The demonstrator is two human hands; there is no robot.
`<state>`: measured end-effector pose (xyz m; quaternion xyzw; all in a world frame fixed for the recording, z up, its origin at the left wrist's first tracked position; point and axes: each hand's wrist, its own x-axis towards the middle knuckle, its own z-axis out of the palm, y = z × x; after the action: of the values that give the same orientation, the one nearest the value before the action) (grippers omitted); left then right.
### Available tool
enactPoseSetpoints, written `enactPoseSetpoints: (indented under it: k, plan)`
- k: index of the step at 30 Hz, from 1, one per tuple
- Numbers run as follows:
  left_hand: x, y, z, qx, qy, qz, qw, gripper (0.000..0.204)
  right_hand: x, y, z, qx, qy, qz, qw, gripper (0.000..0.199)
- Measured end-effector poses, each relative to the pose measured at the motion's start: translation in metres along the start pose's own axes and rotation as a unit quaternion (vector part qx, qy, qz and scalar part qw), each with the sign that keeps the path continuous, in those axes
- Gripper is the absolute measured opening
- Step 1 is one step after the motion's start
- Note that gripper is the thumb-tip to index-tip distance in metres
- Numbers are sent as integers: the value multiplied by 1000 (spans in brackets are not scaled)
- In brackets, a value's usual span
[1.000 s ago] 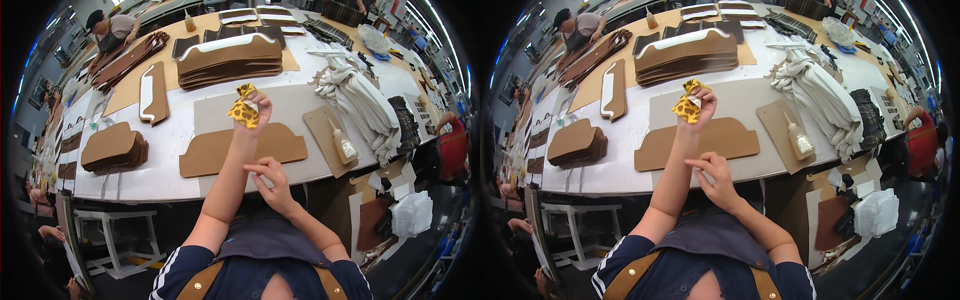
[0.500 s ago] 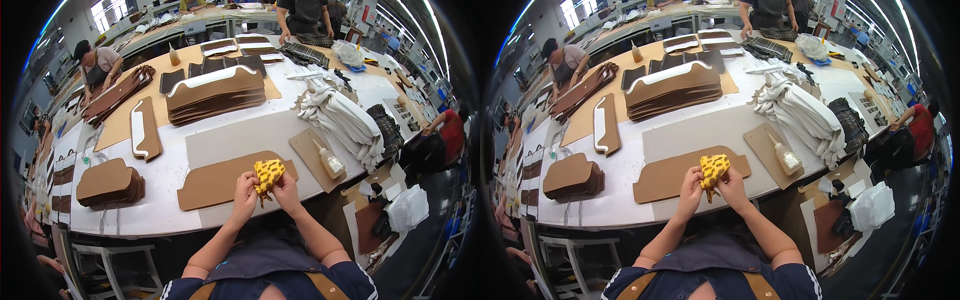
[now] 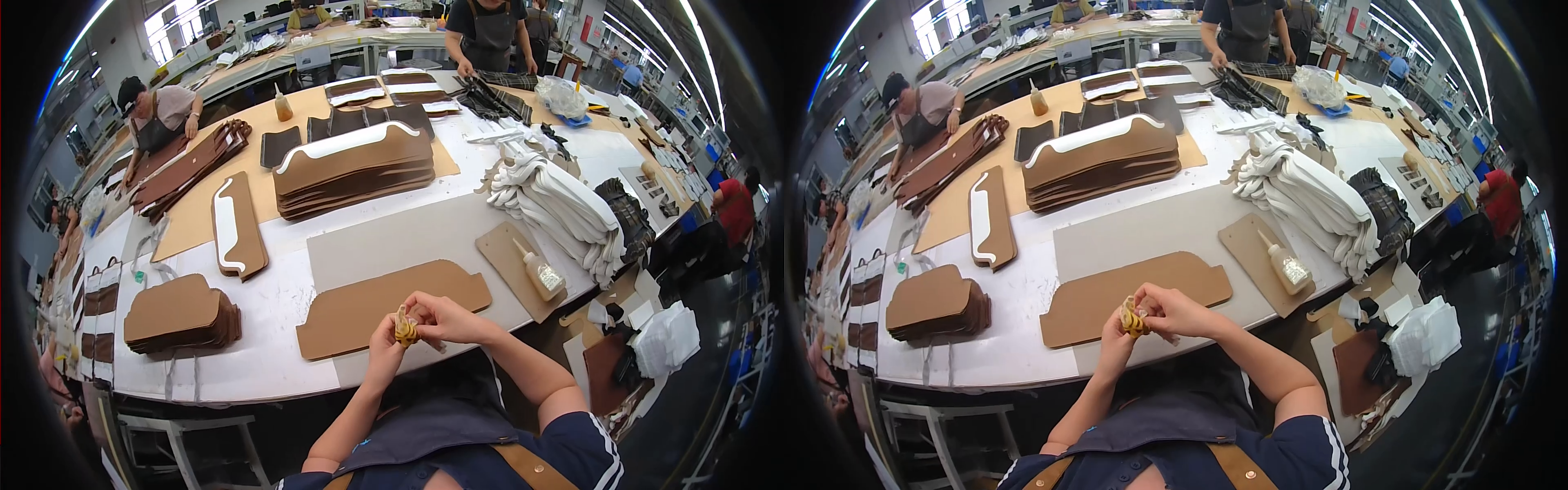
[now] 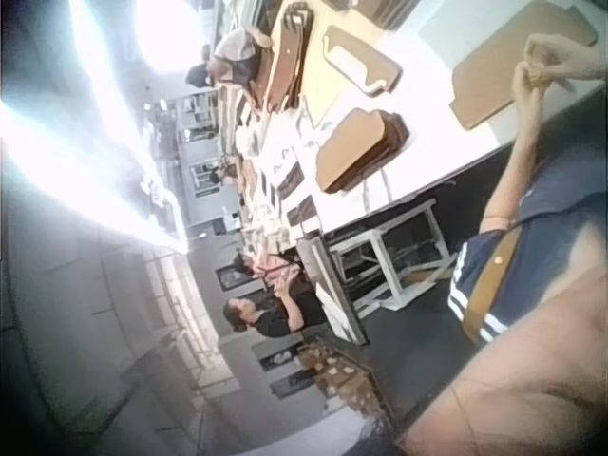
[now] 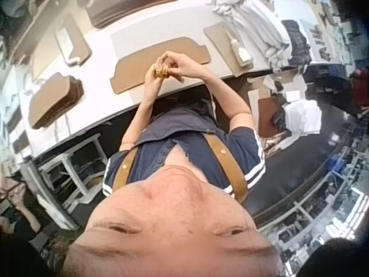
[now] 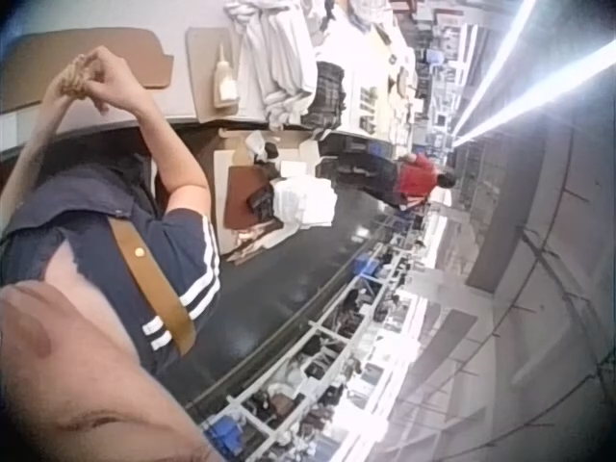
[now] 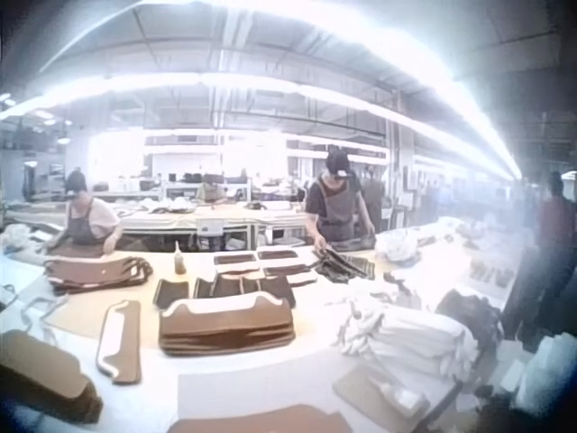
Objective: Applying glue and attaching white material components to brown leather pieces at a workshop table.
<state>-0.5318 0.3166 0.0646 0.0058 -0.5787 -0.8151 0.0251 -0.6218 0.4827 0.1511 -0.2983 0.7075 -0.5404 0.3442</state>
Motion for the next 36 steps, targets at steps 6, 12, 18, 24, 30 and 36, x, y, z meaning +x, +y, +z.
enactPoseSetpoints:
  k: [6, 12, 18, 24, 30, 36]
  plan:
    - [2, 19, 21, -70, 65, 41, 995, 27, 13, 27, -55, -89, 153, -86, 980, 18]
    - [3, 12, 5, 42, 2, 36, 998, 21, -21, 15, -138, -320, 511, -115, 789, 36]
    - [22, 29, 14, 307, -73, 112, 942, 26, -108, 66, -143, -403, 513, -3, 758, 45]
    - [57, 13, 37, 572, -148, 190, 784, 63, -184, 132, -129, -419, 633, 91, 645, 77]
    - [65, -29, 49, 709, -163, 129, 674, 88, -184, 153, -112, -236, 604, 125, 751, 96]
    - [65, -36, 51, 730, -156, 135, 652, 92, -183, 155, -116, -310, 578, 143, 741, 95]
